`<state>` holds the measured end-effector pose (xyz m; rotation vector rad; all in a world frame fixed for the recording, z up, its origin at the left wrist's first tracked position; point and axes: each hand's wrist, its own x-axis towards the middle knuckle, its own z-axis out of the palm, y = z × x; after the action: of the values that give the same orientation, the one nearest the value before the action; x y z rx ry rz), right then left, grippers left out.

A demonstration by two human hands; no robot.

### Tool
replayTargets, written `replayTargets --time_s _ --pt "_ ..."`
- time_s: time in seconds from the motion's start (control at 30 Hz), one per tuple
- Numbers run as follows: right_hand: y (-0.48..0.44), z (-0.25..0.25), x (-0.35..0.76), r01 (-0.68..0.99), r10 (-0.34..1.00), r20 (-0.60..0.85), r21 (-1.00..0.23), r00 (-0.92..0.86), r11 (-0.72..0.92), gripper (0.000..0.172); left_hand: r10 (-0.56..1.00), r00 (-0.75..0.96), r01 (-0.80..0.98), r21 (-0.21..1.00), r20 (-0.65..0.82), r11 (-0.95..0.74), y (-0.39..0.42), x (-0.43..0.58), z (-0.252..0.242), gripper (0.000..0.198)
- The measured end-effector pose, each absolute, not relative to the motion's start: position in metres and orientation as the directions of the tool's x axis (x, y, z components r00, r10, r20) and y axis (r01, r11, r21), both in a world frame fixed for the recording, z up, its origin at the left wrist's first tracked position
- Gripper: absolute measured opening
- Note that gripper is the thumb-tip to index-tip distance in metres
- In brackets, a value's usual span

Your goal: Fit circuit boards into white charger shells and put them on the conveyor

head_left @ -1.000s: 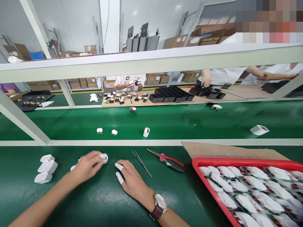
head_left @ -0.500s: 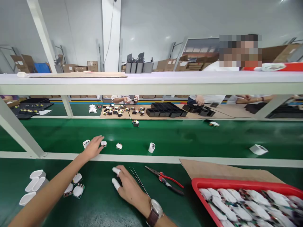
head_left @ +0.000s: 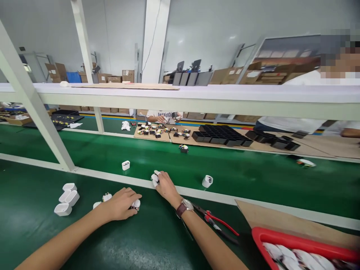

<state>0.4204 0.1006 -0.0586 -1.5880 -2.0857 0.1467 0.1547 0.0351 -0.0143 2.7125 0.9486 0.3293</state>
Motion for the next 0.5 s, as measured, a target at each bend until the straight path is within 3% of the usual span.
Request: replayTargets --time_s 0.13,0.23,0.37,0.5 --pt "0.042 -0.056 0.401 0.752 0.863 0.311 -0.428 -0.398 0.502 0.038 0.793 0.517 0.691 0.390 0.321 -0.609 0.011 0.086 0.020 0.045" --pt "0.001 -0.056 0.413 0.658 0.819 0.252 -0.496 -0.516 0.567 0.050 0.858 0.304 0.858 0.273 0.414 -0.436 -0.015 0.019 0.035 0.034" --pt "-0.029 -0.055 0.433 0.656 0.823 0.189 -0.520 -0.535 0.546 0.063 0.889 0.229 0.967 0.008 0.397 -0.253 -0.054 -0.055 0.019 0.049" --pt "-0.038 -0.055 0.425 0.717 0.870 0.247 -0.495 -0.427 0.492 0.050 0.869 0.288 0.948 0.010 0.403 -0.319 -0.071 -0.068 0.000 0.053"
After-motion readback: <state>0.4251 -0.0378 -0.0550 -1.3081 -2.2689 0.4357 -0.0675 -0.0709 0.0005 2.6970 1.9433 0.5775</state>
